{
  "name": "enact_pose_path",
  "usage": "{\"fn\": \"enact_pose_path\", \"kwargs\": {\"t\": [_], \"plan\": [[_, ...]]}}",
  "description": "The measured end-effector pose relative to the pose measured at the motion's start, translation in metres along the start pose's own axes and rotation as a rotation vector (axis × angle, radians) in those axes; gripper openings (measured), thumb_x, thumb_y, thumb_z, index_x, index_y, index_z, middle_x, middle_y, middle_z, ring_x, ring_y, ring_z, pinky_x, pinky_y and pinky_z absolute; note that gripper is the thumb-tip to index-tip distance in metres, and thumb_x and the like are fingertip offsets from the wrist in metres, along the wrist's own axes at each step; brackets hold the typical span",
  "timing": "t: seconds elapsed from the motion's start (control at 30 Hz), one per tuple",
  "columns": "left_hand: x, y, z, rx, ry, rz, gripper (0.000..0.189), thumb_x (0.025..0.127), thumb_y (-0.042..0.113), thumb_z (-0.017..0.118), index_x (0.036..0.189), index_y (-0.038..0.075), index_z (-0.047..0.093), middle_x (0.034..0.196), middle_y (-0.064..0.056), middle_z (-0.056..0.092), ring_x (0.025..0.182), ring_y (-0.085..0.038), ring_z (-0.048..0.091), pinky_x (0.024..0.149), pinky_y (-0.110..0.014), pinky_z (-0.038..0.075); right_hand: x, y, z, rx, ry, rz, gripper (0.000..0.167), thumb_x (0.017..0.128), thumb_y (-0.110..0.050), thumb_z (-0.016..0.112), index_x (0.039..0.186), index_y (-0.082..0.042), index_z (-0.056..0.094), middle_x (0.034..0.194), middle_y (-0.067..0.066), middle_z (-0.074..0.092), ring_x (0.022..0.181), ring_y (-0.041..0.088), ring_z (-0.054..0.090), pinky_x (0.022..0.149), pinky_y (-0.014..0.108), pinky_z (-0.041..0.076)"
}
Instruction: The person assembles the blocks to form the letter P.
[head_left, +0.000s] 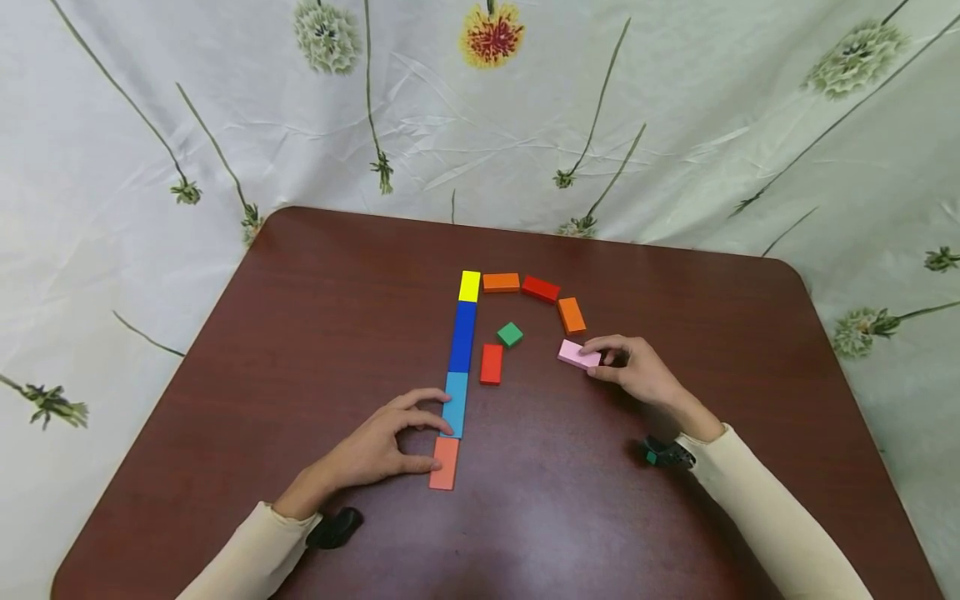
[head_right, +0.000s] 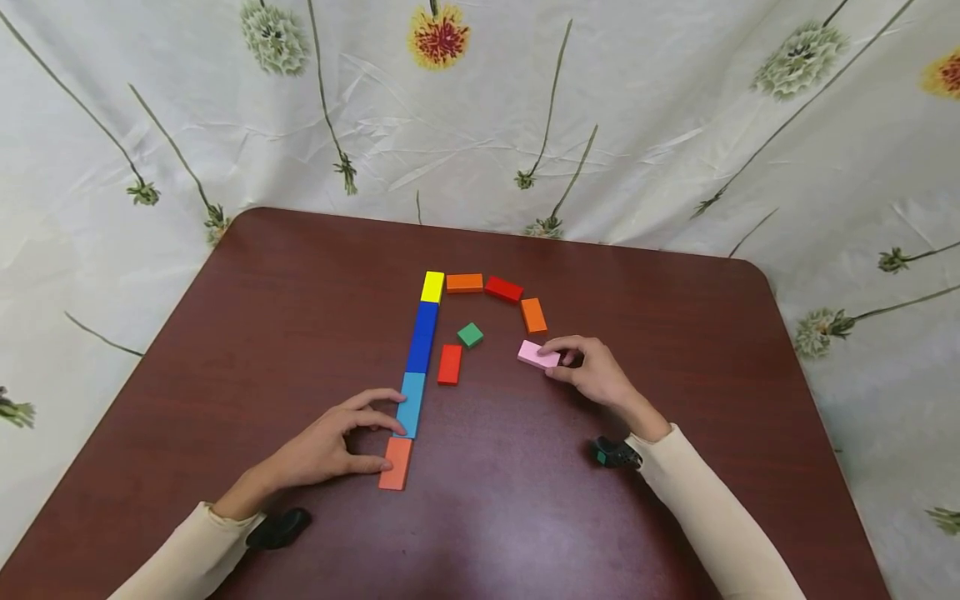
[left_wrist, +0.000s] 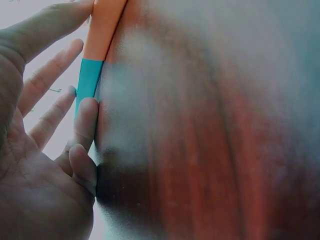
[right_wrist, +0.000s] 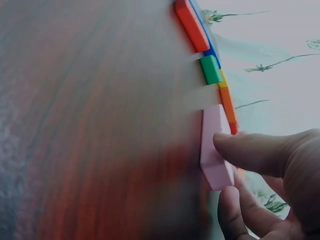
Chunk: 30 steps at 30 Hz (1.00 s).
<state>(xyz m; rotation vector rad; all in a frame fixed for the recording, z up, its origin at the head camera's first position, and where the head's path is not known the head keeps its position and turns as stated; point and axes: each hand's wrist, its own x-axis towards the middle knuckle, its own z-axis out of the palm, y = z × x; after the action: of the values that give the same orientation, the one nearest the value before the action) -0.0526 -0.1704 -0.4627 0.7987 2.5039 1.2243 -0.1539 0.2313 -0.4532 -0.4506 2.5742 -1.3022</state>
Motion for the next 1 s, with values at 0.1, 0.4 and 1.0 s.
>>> {"fn": "enact_pose_path", "kwargs": {"t": [0.1,0.4,1.0], "plan": [[0.0,0.0,-0.001,0.001,-0.002,-0.001,0.034,0.08,0.029,0.086,0.11,0.036,0.072,0.145,0.006,0.049,0.133,-0.023,0.046,0.103,-0.053,0.041,0.001,-0.001,0.002,-0.033,0.01,-0.001,0.025,0.084,-0.006,0.08,0.108,-0.008,0.076,0.105,0.012,0.07,0.082,0.02,0.055,0.071,0.023,0.044],[0.001,0.0,0.0,0.001,0.0,0.004,0.034,0.08,0.029,0.086,0.11,0.035,0.072,0.145,0.006,0.049,0.133,-0.023,0.046,0.103,-0.053,0.042,0.007,-0.009,0.011,-0.237,0.086,-0.158,0.022,0.083,-0.003,0.079,0.104,-0.009,0.077,0.114,0.009,0.072,0.086,0.021,0.059,0.076,0.031,0.046],[0.001,0.001,0.0,-0.013,-0.009,-0.017,0.034,0.08,0.028,0.086,0.11,0.035,0.072,0.145,0.007,0.049,0.134,-0.019,0.045,0.104,-0.051,0.042,0.025,-0.023,0.021,-0.304,0.061,-0.274,0.018,0.083,-0.004,0.079,0.101,-0.008,0.079,0.109,0.008,0.075,0.101,0.029,0.064,0.085,0.041,0.045]]}}
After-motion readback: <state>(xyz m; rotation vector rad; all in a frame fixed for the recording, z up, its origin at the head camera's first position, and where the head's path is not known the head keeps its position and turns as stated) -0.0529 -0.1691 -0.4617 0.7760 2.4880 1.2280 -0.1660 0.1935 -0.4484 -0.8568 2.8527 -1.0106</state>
